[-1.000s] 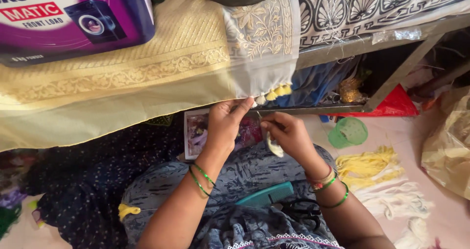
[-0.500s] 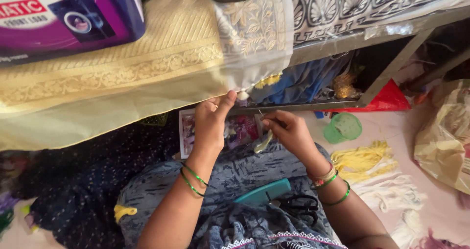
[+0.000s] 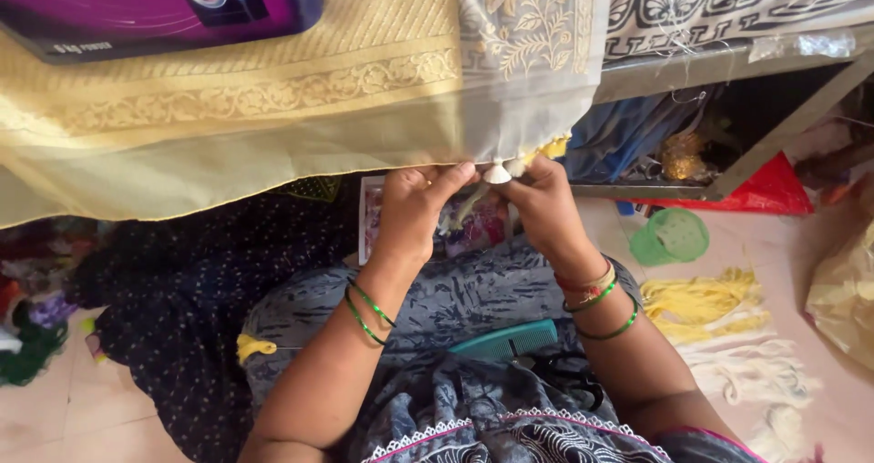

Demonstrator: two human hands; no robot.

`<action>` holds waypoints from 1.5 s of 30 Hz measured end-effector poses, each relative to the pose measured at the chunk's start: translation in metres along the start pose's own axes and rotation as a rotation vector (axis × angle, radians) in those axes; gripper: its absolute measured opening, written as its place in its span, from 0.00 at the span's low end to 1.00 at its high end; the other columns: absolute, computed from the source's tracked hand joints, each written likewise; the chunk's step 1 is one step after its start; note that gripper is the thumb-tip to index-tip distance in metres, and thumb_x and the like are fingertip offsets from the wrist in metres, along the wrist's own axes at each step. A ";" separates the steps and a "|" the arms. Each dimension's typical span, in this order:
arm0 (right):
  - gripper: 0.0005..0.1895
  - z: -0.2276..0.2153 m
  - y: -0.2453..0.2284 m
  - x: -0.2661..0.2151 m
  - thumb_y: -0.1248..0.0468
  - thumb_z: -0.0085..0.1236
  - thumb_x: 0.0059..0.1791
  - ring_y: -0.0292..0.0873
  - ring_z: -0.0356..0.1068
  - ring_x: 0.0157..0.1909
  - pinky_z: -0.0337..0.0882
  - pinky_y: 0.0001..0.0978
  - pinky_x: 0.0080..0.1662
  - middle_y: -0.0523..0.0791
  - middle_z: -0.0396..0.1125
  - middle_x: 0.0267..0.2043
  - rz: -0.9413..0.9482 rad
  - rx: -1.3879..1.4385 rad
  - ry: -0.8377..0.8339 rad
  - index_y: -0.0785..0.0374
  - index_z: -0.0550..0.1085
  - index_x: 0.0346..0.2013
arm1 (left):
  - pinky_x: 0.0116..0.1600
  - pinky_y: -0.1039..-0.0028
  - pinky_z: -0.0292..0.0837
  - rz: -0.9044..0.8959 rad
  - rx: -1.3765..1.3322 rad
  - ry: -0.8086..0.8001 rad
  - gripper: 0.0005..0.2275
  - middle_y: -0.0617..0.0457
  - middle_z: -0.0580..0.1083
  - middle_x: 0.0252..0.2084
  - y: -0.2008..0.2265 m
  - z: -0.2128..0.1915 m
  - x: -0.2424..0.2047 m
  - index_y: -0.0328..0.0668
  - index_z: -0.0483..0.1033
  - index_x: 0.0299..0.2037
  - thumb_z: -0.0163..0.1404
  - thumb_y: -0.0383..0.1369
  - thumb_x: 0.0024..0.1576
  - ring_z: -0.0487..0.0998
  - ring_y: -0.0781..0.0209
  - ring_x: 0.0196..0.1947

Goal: Attaching decorative tassels to the edge of a fabric saree.

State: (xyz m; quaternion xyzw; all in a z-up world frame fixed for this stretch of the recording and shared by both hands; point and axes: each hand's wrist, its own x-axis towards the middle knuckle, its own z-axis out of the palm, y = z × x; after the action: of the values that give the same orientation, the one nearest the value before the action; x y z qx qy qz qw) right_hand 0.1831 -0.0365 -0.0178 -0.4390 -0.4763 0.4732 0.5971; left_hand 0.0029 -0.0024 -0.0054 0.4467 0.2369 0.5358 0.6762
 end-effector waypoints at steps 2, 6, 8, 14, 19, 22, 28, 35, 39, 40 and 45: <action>0.09 -0.002 0.000 -0.003 0.75 0.53 0.50 0.32 0.70 0.31 0.70 0.24 0.33 0.41 0.74 0.35 -0.049 -0.031 -0.004 0.68 0.77 0.43 | 0.50 0.72 0.77 -0.004 0.015 0.004 0.06 0.49 0.81 0.39 0.001 0.002 -0.001 0.31 0.81 0.42 0.57 0.25 0.57 0.81 0.63 0.39; 0.06 -0.005 -0.002 -0.008 0.75 0.54 0.52 0.34 0.71 0.30 0.71 0.26 0.33 0.42 0.72 0.32 -0.102 -0.099 -0.001 0.69 0.77 0.43 | 0.52 0.71 0.78 0.039 0.000 -0.024 0.06 0.48 0.81 0.41 0.001 0.005 -0.003 0.31 0.81 0.43 0.57 0.23 0.58 0.81 0.62 0.41; 0.06 -0.006 -0.003 -0.008 0.75 0.54 0.52 0.35 0.72 0.30 0.72 0.26 0.33 0.42 0.72 0.32 -0.102 -0.113 0.012 0.68 0.76 0.42 | 0.52 0.70 0.78 0.050 -0.007 -0.028 0.06 0.48 0.80 0.42 0.001 0.005 -0.003 0.30 0.80 0.43 0.57 0.23 0.58 0.81 0.62 0.42; 0.06 0.000 0.001 -0.005 0.76 0.55 0.53 0.38 0.75 0.36 0.76 0.30 0.40 0.45 0.75 0.37 -0.252 -0.096 -0.031 0.71 0.77 0.42 | 0.51 0.71 0.77 0.049 -0.011 -0.082 0.06 0.48 0.80 0.41 -0.003 0.007 -0.001 0.31 0.80 0.44 0.56 0.22 0.58 0.81 0.62 0.41; 0.06 0.021 -0.009 -0.012 0.77 0.51 0.51 0.41 0.76 0.32 0.77 0.33 0.36 0.48 0.74 0.33 -0.115 0.118 -0.012 0.71 0.75 0.40 | 0.39 0.74 0.73 0.070 -0.015 -0.060 0.05 0.55 0.77 0.37 0.006 0.015 -0.006 0.34 0.77 0.43 0.53 0.27 0.61 0.76 0.68 0.35; 0.07 0.032 -0.020 -0.015 0.77 0.53 0.52 0.40 0.73 0.32 0.75 0.34 0.34 0.47 0.73 0.37 -0.033 0.444 -0.028 0.69 0.75 0.44 | 0.31 0.74 0.68 -0.132 -0.129 -0.137 0.12 0.54 0.75 0.31 0.004 0.016 -0.006 0.31 0.79 0.36 0.51 0.34 0.65 0.73 0.68 0.27; 0.10 0.036 -0.042 -0.046 0.74 0.62 0.48 0.37 0.72 0.38 0.73 0.28 0.38 0.45 0.73 0.38 -0.171 -0.156 0.248 0.70 0.76 0.44 | 0.42 0.78 0.71 0.096 0.075 -0.058 0.07 0.56 0.80 0.35 -0.024 0.005 -0.002 0.31 0.83 0.41 0.56 0.30 0.63 0.75 0.72 0.34; 0.08 0.039 -0.128 -0.049 0.76 0.69 0.46 0.48 0.74 0.49 0.75 0.34 0.51 0.49 0.71 0.44 -0.769 -0.957 0.466 0.69 0.77 0.36 | 0.48 0.77 0.74 0.101 -0.041 -0.106 0.07 0.55 0.81 0.41 -0.026 0.016 0.000 0.34 0.82 0.45 0.58 0.27 0.59 0.79 0.70 0.41; 0.09 0.040 -0.132 -0.033 0.78 0.65 0.43 0.56 0.70 0.62 0.73 0.42 0.60 0.50 0.72 0.45 -0.815 -0.881 0.114 0.70 0.77 0.36 | 0.48 0.76 0.73 0.074 -0.080 -0.128 0.07 0.52 0.82 0.40 -0.021 0.017 0.005 0.33 0.83 0.45 0.57 0.28 0.61 0.80 0.67 0.40; 0.07 0.038 -0.128 -0.033 0.78 0.64 0.48 0.53 0.70 0.68 0.76 0.40 0.64 0.48 0.71 0.47 -0.810 -0.852 0.128 0.69 0.76 0.38 | 0.46 0.74 0.72 0.020 -0.110 -0.095 0.07 0.50 0.82 0.39 -0.023 0.015 0.005 0.32 0.83 0.44 0.57 0.28 0.61 0.80 0.65 0.39; 0.08 0.042 -0.131 -0.029 0.77 0.66 0.46 0.54 0.69 0.68 0.74 0.41 0.60 0.49 0.73 0.48 -0.685 -0.850 0.149 0.69 0.77 0.38 | 0.52 0.73 0.72 0.097 -0.097 -0.113 0.08 0.50 0.81 0.41 -0.011 0.020 -0.001 0.31 0.83 0.45 0.56 0.29 0.62 0.79 0.64 0.43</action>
State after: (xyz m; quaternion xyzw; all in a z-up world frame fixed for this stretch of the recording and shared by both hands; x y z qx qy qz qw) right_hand 0.1581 -0.0834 0.1120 -0.4937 -0.6974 -0.0144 0.5193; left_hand 0.0240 -0.0102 -0.0055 0.4540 0.1502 0.5525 0.6827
